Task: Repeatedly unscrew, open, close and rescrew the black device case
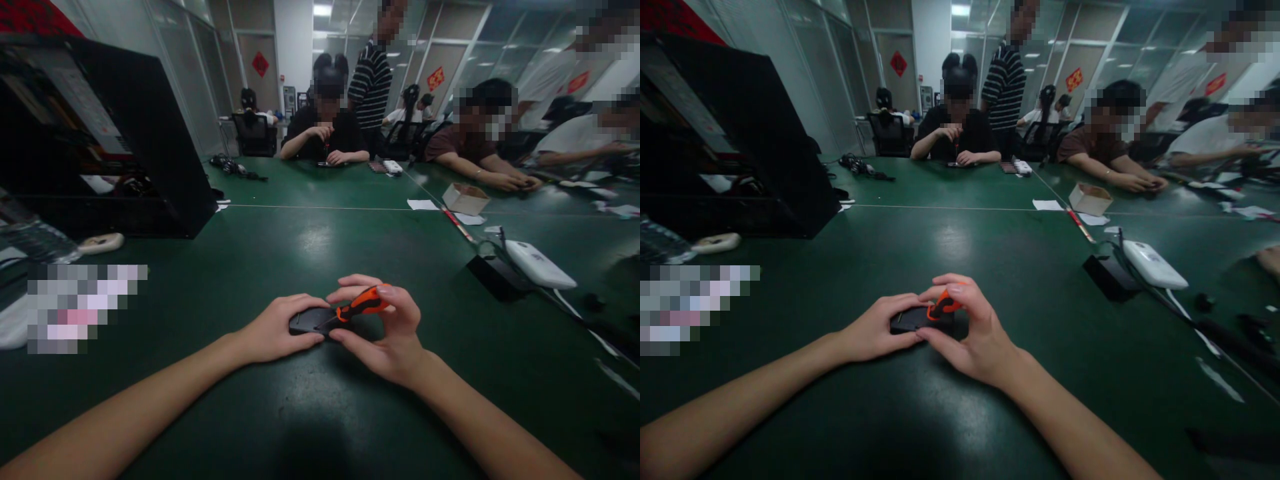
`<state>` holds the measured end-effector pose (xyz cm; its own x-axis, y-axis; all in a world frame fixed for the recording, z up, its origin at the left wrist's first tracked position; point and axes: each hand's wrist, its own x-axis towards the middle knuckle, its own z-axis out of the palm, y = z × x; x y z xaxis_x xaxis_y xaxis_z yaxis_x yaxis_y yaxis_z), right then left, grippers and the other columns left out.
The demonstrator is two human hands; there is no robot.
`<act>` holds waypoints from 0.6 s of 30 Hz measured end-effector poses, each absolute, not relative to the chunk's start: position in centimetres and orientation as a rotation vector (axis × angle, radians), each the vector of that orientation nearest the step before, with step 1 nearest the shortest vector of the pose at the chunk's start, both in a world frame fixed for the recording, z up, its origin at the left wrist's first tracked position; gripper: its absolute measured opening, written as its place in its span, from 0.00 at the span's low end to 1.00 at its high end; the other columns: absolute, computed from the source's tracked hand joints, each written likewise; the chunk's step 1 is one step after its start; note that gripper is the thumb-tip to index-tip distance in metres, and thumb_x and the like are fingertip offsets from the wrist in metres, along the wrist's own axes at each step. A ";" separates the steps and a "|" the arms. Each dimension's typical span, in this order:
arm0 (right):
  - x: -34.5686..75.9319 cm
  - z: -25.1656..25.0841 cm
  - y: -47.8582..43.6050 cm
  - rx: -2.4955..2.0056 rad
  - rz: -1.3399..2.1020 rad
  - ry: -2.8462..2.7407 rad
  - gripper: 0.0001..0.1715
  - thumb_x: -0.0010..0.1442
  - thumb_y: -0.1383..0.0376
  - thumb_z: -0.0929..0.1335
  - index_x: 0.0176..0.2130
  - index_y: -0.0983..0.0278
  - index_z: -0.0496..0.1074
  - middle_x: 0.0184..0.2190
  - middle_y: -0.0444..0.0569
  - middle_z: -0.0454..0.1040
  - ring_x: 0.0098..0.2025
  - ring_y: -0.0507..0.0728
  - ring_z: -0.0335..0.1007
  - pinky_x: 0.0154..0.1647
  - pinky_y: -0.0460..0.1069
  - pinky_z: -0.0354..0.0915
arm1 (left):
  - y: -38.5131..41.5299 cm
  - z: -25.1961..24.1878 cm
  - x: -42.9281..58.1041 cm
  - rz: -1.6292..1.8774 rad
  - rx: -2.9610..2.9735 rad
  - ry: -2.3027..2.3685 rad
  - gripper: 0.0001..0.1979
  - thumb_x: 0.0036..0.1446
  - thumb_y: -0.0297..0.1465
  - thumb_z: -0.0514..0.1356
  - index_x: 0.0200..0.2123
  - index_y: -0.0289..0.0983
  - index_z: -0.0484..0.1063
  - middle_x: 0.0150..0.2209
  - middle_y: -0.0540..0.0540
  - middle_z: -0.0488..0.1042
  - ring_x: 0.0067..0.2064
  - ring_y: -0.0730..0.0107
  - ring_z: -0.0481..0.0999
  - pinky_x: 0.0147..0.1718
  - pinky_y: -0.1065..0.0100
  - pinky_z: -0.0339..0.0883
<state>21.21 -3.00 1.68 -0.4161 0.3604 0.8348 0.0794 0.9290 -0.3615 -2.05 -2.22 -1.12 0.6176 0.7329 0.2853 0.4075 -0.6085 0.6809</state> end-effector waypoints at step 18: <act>21.3 1.9 -3.4 -0.434 0.411 -1.967 0.52 0.59 0.77 0.71 0.69 0.51 0.44 0.46 0.49 0.73 0.46 0.58 0.78 0.49 0.59 0.76 | -2.2 -0.9 -2.1 0.737 2.277 0.895 0.22 0.61 0.36 0.67 0.57 0.42 0.70 0.53 0.45 0.78 0.53 0.58 0.77 0.52 0.62 0.68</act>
